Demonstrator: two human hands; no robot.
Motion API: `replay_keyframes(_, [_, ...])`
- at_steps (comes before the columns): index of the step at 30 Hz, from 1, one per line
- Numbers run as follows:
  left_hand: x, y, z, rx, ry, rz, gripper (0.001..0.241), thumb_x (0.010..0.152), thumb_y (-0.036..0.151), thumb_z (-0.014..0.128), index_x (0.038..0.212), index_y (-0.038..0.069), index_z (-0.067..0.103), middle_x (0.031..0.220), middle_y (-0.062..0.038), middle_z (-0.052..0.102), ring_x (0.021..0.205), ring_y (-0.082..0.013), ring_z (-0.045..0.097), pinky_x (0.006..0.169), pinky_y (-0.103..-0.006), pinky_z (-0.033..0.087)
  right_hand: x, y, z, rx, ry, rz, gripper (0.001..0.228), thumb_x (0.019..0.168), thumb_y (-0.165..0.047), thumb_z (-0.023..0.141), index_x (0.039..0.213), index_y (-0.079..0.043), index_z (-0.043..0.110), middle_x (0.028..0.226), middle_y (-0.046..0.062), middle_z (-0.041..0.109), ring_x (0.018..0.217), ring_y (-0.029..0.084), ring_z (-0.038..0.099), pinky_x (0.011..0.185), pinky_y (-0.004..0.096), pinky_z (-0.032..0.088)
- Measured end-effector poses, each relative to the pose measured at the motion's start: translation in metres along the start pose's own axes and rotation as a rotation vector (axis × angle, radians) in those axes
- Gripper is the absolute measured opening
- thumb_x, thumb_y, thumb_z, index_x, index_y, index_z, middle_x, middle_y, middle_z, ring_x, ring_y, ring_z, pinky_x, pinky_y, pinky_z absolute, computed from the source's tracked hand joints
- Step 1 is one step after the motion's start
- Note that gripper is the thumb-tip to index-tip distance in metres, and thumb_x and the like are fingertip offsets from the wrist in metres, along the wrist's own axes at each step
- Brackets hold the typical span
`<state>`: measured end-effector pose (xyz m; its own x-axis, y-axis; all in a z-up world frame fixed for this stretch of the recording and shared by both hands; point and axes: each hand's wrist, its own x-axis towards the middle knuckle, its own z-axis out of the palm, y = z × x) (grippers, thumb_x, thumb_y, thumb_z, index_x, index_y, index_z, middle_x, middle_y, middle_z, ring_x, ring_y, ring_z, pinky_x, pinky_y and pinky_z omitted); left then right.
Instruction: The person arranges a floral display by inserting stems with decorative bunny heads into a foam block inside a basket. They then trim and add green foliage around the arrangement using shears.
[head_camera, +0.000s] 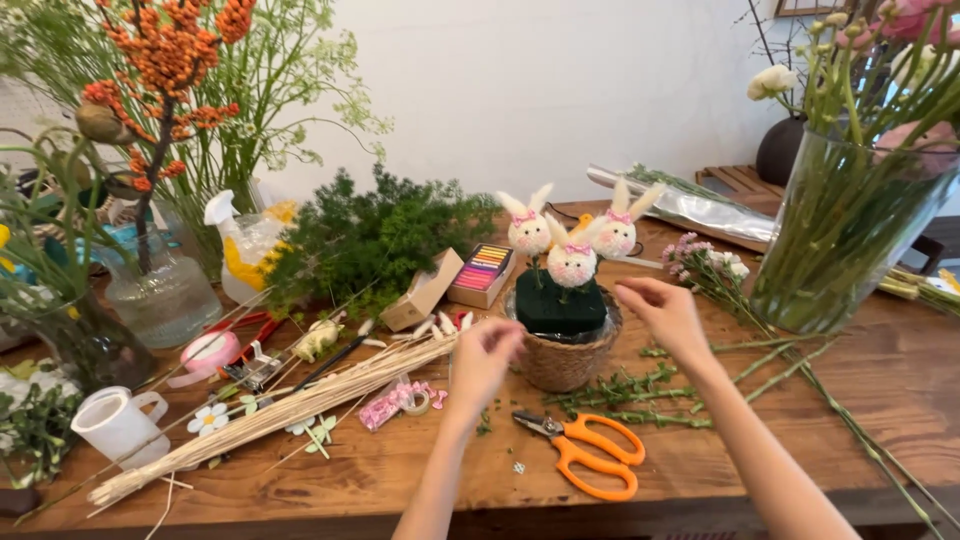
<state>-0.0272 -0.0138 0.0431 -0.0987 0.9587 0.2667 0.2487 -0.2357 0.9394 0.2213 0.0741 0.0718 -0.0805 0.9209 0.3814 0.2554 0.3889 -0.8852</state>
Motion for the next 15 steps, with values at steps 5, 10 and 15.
replay_keyframes(5, [0.102,-0.043,-0.006,0.318,0.364,0.048,0.034,0.078,0.042,0.081,0.109,0.029,0.077,0.099,0.003,0.073,0.095,-0.0223,0.068,0.084,-0.0356,0.054,0.053,0.027,0.035,0.033,0.066,-0.057,0.032,0.08,-0.026,0.085,0.108,-0.012,0.079,0.079,0.008,0.074,0.072,0.013,0.064,0.067,0.03,0.055])
replay_keyframes(10, [0.132,-0.032,0.011,0.241,0.25,0.024,0.042,0.072,0.044,0.085,0.106,0.021,0.078,0.098,0.001,0.072,0.092,-0.0201,0.068,0.083,-0.0315,0.054,0.088,0.08,0.049,-0.137,0.087,-0.055,0.026,0.075,-0.027,0.086,0.097,-0.016,0.081,0.076,0.005,0.075,0.072,0.015,0.068,0.07,0.034,0.055])
replay_keyframes(15, [0.118,-0.013,0.018,0.169,0.241,-0.041,0.039,0.072,0.039,0.085,0.101,0.013,0.079,0.106,-0.003,0.068,0.096,-0.0219,0.064,0.086,-0.0333,0.052,0.089,0.084,0.05,-0.156,0.083,-0.092,0.019,0.077,-0.025,0.086,0.092,-0.016,0.08,0.068,0.003,0.07,0.061,0.013,0.065,0.059,0.03,0.053])
